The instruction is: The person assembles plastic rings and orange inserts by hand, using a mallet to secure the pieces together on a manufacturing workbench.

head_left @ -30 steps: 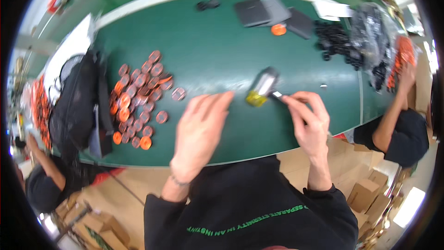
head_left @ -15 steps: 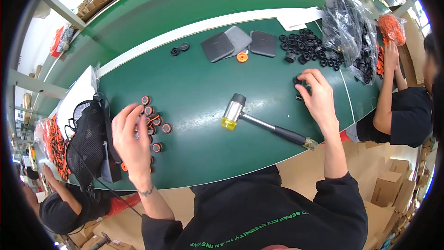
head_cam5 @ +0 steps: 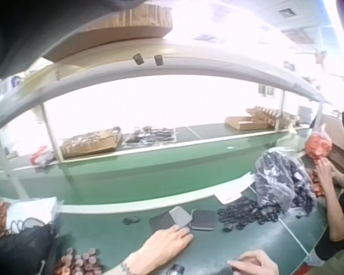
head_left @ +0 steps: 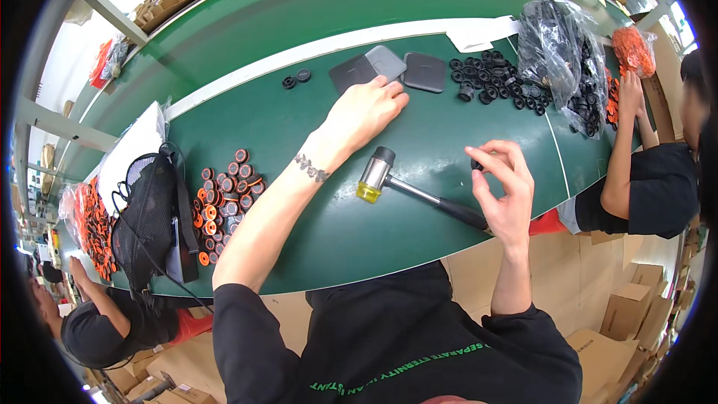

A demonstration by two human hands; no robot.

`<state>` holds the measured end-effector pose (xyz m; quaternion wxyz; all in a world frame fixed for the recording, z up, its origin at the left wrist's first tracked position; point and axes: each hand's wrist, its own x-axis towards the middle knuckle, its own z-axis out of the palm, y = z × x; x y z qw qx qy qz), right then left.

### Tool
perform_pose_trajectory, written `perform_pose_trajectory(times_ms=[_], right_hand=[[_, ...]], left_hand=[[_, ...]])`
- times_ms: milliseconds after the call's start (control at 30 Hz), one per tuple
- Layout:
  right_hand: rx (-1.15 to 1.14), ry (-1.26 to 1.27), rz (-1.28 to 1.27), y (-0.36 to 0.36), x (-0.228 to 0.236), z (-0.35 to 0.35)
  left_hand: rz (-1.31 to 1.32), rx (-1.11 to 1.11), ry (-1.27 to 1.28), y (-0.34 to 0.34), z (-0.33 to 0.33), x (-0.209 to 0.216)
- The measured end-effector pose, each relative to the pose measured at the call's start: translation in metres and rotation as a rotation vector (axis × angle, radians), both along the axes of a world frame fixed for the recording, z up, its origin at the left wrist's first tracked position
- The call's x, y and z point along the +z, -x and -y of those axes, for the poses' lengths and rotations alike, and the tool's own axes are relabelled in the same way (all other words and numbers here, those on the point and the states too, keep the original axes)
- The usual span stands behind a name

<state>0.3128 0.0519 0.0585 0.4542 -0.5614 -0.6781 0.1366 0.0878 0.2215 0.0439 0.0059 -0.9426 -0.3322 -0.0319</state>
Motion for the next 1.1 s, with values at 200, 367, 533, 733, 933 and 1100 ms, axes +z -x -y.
perform_pose_trajectory(times_ms=[200, 367, 533, 733, 933, 1100], right_hand=[[0.13, 0.034, -0.278, 0.024, 0.01, 0.001], [0.306, -0.027, -0.449, 0.052, 0.0, 0.0], [0.455, -0.036, -0.562, 0.092, 0.003, -0.005], [0.567, -0.093, -0.332, 0.111, -0.004, -0.004], [0.529, -0.108, -0.275, 0.122, -0.004, -0.002], [0.516, -0.103, -0.247, 0.126, -0.001, -0.004]], left_hand=[[0.622, 0.071, 0.184, 0.028, 0.033, 0.015], [1.297, 0.299, 0.8, 0.052, 0.12, 0.054], [1.858, 0.257, 1.15, 0.074, 0.182, 0.005], [2.038, 0.112, 1.205, 0.075, 0.195, -0.032], [2.111, 0.06, 1.299, 0.077, 0.201, -0.044], [2.148, 0.072, 1.33, 0.074, 0.205, -0.046]])
